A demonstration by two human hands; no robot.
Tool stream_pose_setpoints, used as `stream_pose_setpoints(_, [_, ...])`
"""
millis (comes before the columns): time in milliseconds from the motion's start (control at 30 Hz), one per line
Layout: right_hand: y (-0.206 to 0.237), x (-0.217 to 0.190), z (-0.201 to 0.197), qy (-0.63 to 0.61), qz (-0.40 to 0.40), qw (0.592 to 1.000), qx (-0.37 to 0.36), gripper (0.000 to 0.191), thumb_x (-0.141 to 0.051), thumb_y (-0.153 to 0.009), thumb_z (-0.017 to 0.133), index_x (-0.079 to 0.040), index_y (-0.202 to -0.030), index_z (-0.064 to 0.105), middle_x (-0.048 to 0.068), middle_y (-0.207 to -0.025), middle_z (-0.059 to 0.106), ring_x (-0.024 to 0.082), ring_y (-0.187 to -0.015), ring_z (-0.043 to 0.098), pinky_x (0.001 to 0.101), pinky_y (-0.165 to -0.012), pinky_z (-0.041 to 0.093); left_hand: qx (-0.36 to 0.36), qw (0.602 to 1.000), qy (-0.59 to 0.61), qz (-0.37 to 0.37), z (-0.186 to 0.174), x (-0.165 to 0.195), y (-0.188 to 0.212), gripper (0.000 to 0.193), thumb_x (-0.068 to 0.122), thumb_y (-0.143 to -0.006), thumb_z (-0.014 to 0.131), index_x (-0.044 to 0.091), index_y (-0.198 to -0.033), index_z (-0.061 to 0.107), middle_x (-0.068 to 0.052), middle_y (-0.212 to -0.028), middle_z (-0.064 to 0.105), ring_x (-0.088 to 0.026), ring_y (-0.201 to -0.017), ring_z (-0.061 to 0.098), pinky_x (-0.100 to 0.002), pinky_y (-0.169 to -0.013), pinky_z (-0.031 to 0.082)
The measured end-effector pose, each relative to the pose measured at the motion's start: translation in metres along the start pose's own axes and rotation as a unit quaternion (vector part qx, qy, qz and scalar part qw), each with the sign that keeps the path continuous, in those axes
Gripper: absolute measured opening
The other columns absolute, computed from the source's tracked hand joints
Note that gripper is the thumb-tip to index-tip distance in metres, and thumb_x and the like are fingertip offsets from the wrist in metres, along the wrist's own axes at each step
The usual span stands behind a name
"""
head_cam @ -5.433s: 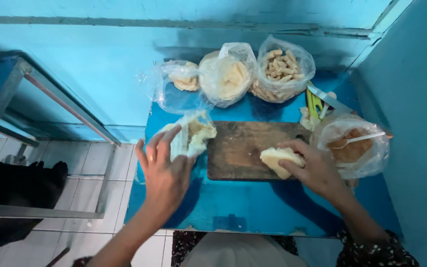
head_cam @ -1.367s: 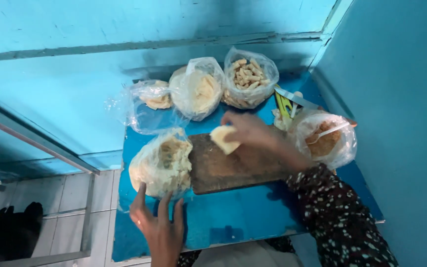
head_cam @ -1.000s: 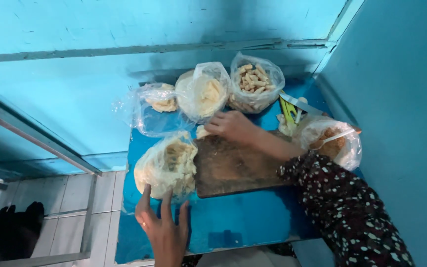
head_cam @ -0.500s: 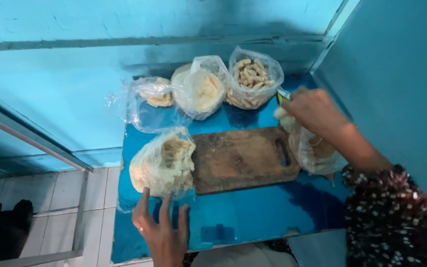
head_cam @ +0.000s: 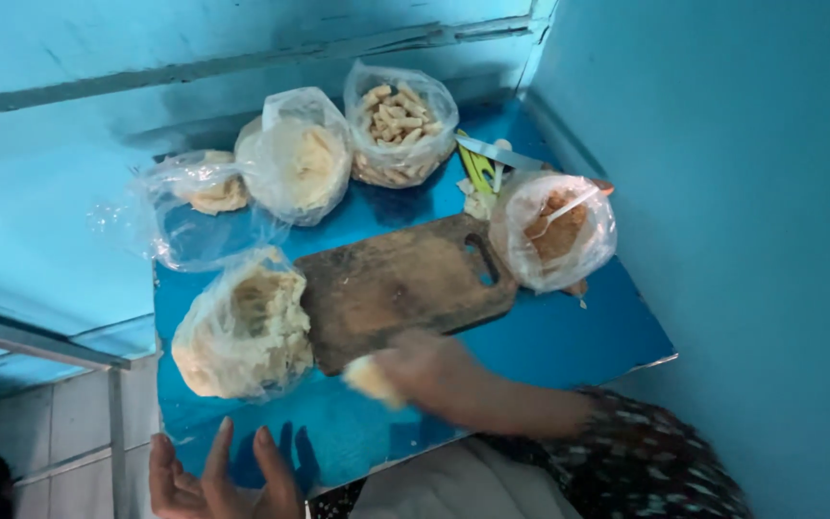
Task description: The person tears small pieces from a thin wafer sheet, folds and presses the pieces on a wooden cutting board, and occasionally reaches into a plastic bowl of brown filling beside the board. Bags of wafer sheets and puffed snack sticks sit on the small blue table around the work area.
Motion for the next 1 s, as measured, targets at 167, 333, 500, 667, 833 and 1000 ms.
stream_pose_setpoints(167, [0.087,0.081,-0.082,0.146,0.152,0.977,-0.031,0.039,-0.026,-0.076,0.075,-0.018,-0.114,0.069,0.009,-0.1,0.073,0.03,-0.091,0.071,0.0433,-0.07,0.057,-0.028,1.0,-0.006,-0.005,0.009,-0.011,0.007,0.034,0.019,-0.096,0.077,-0.001,-0.121,0.066,-0.033,-0.155,0.033,-0.051,-0.149,0.04,-0.061,-0.123,0.041])
stream_pose_setpoints(333, [0.132,0.119,-0.17,0.061,0.288,0.954,-0.05,0.034,-0.027,-0.082,0.072,-0.018,-0.115,0.073,0.0,-0.103,0.076,0.023,-0.089,0.074,0.0364,-0.076,0.058,-0.03,0.999,-0.016,-0.001,0.02,-0.028,0.011,0.035,0.019,-0.089,0.079,0.0,-0.115,0.066,-0.031,-0.157,0.034,-0.053,-0.151,0.039,-0.061,-0.12,0.038])
stream_pose_setpoints(500, [0.138,0.136,-0.19,0.139,0.324,0.928,-0.117,0.022,-0.028,-0.086,0.073,-0.021,-0.107,0.075,-0.002,-0.094,0.075,0.021,-0.087,0.072,0.0351,-0.076,0.057,-0.042,0.999,-0.024,0.006,0.026,-0.029,0.015,0.037,0.019,-0.092,0.08,-0.001,-0.12,0.067,-0.029,-0.16,0.034,-0.05,-0.152,0.035,-0.063,-0.127,0.035])
stream_pose_setpoints(667, [0.103,0.102,-0.205,0.159,0.193,0.968,-0.021,0.026,-0.024,-0.078,0.074,-0.015,-0.103,0.074,0.003,-0.095,0.076,0.026,-0.089,0.072,0.0396,-0.074,0.056,-0.071,0.996,-0.053,-0.022,0.025,-0.009,0.005,0.037,0.017,-0.087,0.083,-0.001,-0.116,0.07,-0.029,-0.158,0.036,-0.05,-0.153,0.041,-0.059,-0.122,0.044])
stream_pose_setpoints(833, [0.025,0.081,-0.12,-0.073,0.143,0.981,-0.111,0.028,-0.023,-0.087,0.077,-0.01,-0.111,0.073,0.01,-0.099,0.074,0.031,-0.091,0.072,0.0433,-0.074,0.055,-0.015,0.997,0.068,0.031,0.016,0.03,-0.013,0.031,0.009,-0.085,0.081,0.005,-0.114,0.07,-0.026,-0.145,0.039,-0.048,-0.144,0.049,-0.058,-0.117,0.05])
stream_pose_setpoints(1000, [-0.024,0.11,-0.145,0.099,0.003,0.995,0.017,0.027,-0.015,-0.08,0.075,-0.012,-0.107,0.072,0.009,-0.1,0.073,0.032,-0.094,0.07,0.0439,-0.078,0.055,-0.01,0.998,0.045,0.043,0.008,0.038,-0.028,0.033,0.009,-0.08,0.083,0.009,-0.111,0.071,-0.025,-0.143,0.041,-0.046,-0.14,0.05,-0.055,-0.114,0.05])
Point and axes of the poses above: each hand's wrist, its own y-axis away from the middle knuckle, its own z-axis out of the palm, x = y × z, the point moved 6 cm from there along -y, towards the middle knuckle
